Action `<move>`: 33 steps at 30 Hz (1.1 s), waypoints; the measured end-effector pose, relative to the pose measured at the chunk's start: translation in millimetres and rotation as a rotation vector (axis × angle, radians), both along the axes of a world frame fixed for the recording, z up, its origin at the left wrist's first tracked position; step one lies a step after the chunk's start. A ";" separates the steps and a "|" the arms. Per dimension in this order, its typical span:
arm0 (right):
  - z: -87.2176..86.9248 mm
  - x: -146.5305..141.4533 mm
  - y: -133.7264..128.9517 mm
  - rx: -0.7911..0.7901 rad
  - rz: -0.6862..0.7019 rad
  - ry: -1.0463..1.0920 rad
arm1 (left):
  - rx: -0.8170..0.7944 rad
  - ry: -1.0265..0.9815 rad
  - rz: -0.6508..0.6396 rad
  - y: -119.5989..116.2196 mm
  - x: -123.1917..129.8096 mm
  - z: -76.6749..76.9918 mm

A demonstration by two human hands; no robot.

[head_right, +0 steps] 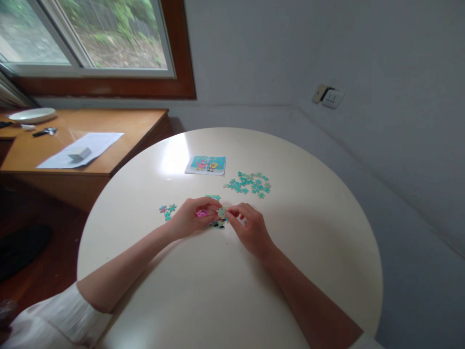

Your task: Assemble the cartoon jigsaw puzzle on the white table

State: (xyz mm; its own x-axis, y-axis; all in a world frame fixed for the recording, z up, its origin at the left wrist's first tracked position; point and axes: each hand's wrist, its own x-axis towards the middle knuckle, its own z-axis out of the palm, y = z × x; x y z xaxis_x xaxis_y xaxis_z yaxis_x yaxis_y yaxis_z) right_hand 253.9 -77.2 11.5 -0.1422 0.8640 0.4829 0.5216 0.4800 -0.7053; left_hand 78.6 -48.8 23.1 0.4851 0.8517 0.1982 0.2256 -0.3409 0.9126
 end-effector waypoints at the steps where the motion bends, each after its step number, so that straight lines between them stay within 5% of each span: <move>1: -0.4 0.1 0.1 -0.002 0.001 -0.001 | 0.000 0.000 0.001 -0.2 0.1 -0.2; 8: -1.3 0.4 1.0 0.000 0.010 -0.005 | 0.003 0.049 0.005 0.4 -0.7 4.7; 18: -2.7 0.1 1.3 -0.017 0.014 -0.007 | -0.197 0.358 -0.043 17.9 -48.7 46.1; 25: 0.0 0.1 0.7 -0.008 -0.003 -0.010 | -0.283 0.526 -0.232 22.3 -54.6 38.5; 33: -1.6 -0.3 -0.4 -0.035 -0.016 0.003 | -0.303 0.596 -0.239 23.4 -55.5 34.6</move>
State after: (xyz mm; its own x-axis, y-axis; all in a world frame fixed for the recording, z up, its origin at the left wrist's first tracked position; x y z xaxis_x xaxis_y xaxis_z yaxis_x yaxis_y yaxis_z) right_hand 253.6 -77.7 10.0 -0.1265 0.8827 0.4526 0.5271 0.4464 -0.7231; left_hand 23.0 -25.5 57.7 0.6177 0.6841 -0.3878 0.6667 -0.1941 0.7196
